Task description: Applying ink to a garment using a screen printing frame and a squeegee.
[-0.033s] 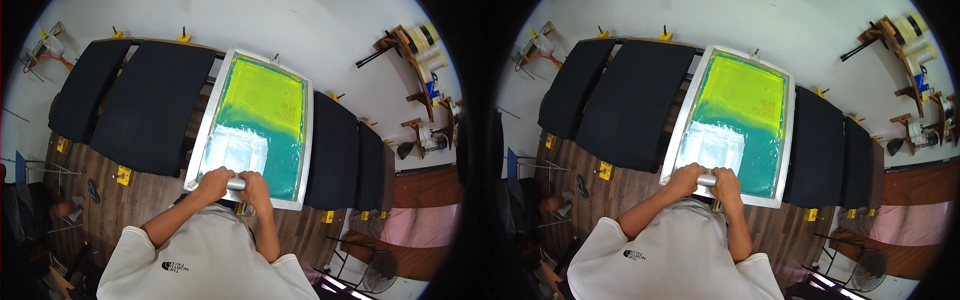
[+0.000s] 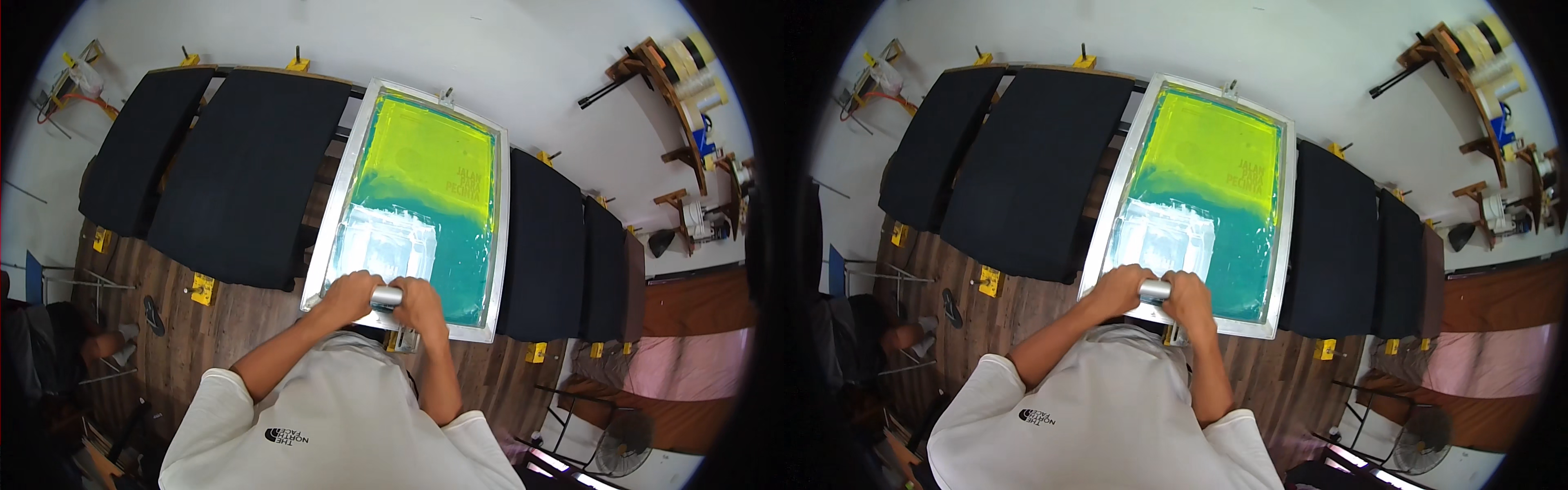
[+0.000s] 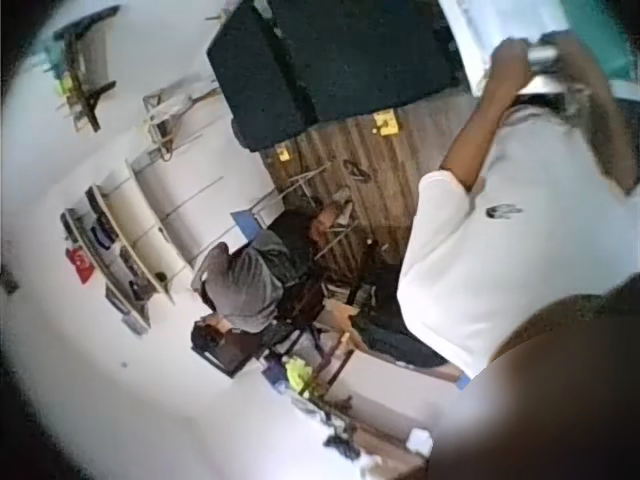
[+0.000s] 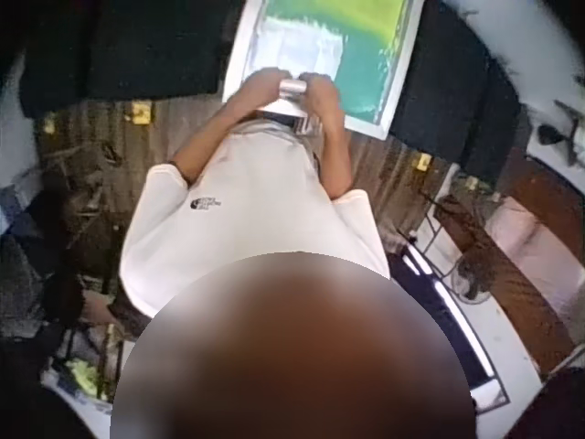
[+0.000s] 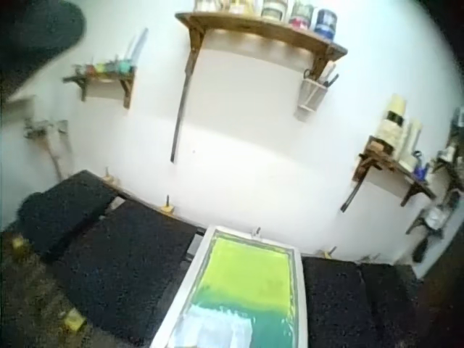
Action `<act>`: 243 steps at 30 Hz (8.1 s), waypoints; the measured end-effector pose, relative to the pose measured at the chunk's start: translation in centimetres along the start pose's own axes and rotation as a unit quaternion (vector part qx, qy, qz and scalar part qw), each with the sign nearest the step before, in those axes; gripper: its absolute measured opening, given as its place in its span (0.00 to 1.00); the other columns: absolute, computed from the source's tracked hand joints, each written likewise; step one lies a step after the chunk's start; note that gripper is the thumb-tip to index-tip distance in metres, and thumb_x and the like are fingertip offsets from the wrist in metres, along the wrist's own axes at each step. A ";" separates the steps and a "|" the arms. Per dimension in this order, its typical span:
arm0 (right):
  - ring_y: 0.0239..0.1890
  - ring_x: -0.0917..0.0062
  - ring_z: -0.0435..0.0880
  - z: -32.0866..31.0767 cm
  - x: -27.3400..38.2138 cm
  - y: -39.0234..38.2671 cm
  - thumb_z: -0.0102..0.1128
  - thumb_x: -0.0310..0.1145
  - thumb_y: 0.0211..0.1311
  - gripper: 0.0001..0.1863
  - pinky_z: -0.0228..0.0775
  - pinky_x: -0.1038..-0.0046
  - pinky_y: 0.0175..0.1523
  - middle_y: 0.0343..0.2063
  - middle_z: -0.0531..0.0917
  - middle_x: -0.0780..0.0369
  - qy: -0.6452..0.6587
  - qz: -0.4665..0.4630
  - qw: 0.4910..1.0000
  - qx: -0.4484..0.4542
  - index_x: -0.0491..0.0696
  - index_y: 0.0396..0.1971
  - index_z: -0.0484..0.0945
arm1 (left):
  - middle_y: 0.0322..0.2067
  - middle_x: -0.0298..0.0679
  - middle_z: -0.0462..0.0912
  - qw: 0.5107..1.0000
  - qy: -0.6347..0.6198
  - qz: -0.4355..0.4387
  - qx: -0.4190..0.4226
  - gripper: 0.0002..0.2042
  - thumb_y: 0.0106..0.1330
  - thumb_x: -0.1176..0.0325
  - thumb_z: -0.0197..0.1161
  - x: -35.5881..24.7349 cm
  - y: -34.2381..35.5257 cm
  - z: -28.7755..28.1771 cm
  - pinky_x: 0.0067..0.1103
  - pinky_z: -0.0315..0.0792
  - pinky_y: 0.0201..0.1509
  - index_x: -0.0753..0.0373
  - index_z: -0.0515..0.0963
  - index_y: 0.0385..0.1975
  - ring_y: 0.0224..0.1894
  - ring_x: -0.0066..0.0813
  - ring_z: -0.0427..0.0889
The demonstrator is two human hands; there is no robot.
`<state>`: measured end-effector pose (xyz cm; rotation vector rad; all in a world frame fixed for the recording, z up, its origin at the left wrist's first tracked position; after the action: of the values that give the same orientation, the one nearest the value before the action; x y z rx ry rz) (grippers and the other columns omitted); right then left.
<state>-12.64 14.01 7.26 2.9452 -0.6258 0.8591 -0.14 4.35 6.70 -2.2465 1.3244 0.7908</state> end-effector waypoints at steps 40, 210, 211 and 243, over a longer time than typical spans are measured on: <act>0.44 0.58 0.83 -0.1 -1.3 6.4 0.68 0.25 0.41 0.18 0.78 0.60 0.46 0.37 0.83 0.53 -0.059 -0.008 0.997 -0.058 0.46 0.38 0.83 | 0.38 0.56 0.84 0.997 0.052 -0.008 -0.048 0.25 0.49 0.88 0.55 1.4 5.7 -1.8 0.39 0.76 0.51 0.61 0.82 0.48 0.42 0.56 0.83; 0.51 0.59 0.79 3.3 1.1 -4.3 0.66 0.20 0.38 0.28 0.71 0.59 0.53 0.45 0.82 0.56 -0.034 -0.002 0.998 -0.056 0.45 0.48 0.79 | 0.46 0.51 0.80 0.993 -0.007 0.071 -0.091 0.18 0.54 0.85 0.57 1.0 -4.1 2.6 0.37 0.78 0.48 0.68 0.79 0.46 0.44 0.52 0.82; 0.51 0.59 0.79 3.0 0.9 -4.4 0.66 0.20 0.38 0.28 0.71 0.59 0.53 0.45 0.82 0.56 -0.035 -0.002 0.997 -0.062 0.45 0.48 0.79 | 0.46 0.51 0.80 0.994 -0.007 0.064 -0.087 0.18 0.54 0.86 0.57 1.1 -4.1 2.5 0.37 0.78 0.49 0.68 0.79 0.46 0.45 0.52 0.82; 0.25 0.81 0.81 10.8 -8.3 -15.1 0.58 0.52 0.69 0.20 0.77 0.77 0.31 0.23 0.79 0.67 0.639 0.305 0.706 0.005 0.48 0.34 0.77 | 0.44 0.53 0.82 0.989 -0.017 0.088 -0.117 0.21 0.47 0.90 0.57 0.9 -3.4 2.1 0.38 0.76 0.50 0.67 0.80 0.44 0.44 0.56 0.82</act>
<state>-7.76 29.75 -4.70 1.3082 -1.2950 2.4392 2.72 6.60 4.79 -2.3008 1.4987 1.0933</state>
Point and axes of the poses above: each hand's wrist, its own y-axis towards the middle knuckle, its own z-axis out of the palm, x = y × z, the point moved 3 cm from there along y, towards the middle knuckle
